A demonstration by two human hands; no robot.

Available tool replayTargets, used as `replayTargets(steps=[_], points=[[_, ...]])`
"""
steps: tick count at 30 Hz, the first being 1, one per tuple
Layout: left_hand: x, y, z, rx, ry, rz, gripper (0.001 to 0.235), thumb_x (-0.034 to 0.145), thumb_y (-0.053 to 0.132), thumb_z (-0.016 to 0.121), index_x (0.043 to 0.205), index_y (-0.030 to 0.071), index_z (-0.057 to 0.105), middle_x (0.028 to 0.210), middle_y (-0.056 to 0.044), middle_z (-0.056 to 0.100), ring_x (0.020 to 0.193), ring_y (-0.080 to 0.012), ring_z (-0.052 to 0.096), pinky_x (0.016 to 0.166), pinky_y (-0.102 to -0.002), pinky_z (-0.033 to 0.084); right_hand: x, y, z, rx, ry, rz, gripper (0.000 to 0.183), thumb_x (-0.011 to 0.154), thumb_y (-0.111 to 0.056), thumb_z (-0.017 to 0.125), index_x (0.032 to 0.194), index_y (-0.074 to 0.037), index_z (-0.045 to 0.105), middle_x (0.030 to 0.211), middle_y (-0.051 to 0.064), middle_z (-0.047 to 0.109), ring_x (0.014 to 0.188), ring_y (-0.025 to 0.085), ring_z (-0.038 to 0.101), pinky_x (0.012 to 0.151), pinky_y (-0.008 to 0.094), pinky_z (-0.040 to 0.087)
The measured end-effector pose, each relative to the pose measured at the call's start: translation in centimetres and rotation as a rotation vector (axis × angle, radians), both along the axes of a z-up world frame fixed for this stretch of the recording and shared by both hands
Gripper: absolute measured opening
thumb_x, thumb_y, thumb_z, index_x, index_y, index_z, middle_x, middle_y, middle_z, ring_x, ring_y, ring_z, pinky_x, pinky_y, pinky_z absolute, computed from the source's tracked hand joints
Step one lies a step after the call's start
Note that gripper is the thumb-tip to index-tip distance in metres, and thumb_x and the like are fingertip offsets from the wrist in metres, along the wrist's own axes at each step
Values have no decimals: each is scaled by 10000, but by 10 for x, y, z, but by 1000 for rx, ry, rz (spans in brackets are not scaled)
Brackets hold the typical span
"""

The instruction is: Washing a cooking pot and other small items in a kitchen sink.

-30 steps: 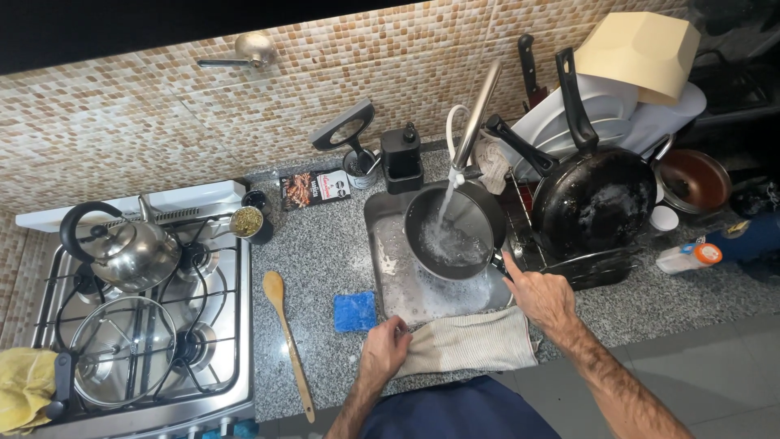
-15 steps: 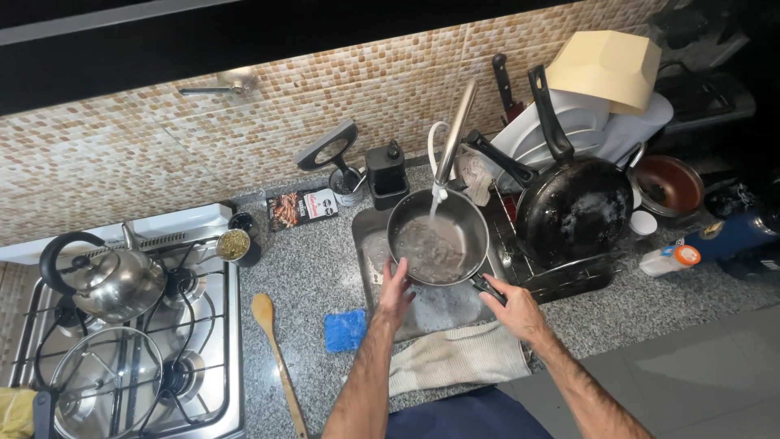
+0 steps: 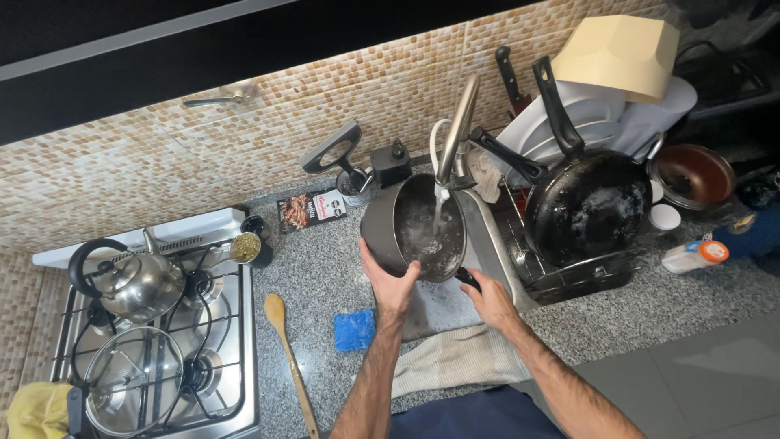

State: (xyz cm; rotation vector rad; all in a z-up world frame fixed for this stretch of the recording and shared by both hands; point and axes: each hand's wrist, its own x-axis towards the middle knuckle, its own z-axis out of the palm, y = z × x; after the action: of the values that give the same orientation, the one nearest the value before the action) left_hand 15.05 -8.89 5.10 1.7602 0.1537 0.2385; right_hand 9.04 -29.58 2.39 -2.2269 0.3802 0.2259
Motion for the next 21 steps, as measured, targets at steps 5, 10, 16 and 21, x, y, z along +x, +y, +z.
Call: replayTargets(steps=[5, 10, 16, 21], points=[[3, 8, 18, 45, -90, -77, 1294, 619, 210, 871, 1631, 15, 89, 1597, -285, 252, 1475, -389, 298, 1235, -471, 270, 19, 6, 1, 23, -93, 54, 384, 912, -216, 703, 1275, -99, 652, 954, 179, 756, 864, 331, 739, 760, 440, 550], [15, 26, -1, 101, -152, -137, 1354, 615, 160, 871, 1624, 7, -18, 1642, -282, 161, 1516, -390, 235, 1250, -470, 237, 43, 3, -23, -9, -255, 36, 387, 872, -182, 750, 1241, -88, 680, 1012, 203, 752, 961, 387, 722, 790, 461, 556], [15, 25, 11, -86, -125, -200, 1384, 587, 84, 801, 1622, 43, -117, 1672, -234, 90, 1530, -346, 221, 1240, -445, 273, 72, -4, -35, -35, -255, 97, 404, 846, -186, 787, 1223, -78, 692, 1063, 208, 743, 1000, 386, 717, 836, 461, 555], [14, 18, 35, -135, -92, -161, 1364, 589, 57, 795, 1632, 85, -83, 1664, -208, 152, 1517, -334, 276, 1241, -442, 290, 95, -3, -19, -44, -189, 183, 460, 785, -123, 801, 1227, -71, 685, 1148, 180, 739, 1099, 372, 675, 901, 465, 533]])
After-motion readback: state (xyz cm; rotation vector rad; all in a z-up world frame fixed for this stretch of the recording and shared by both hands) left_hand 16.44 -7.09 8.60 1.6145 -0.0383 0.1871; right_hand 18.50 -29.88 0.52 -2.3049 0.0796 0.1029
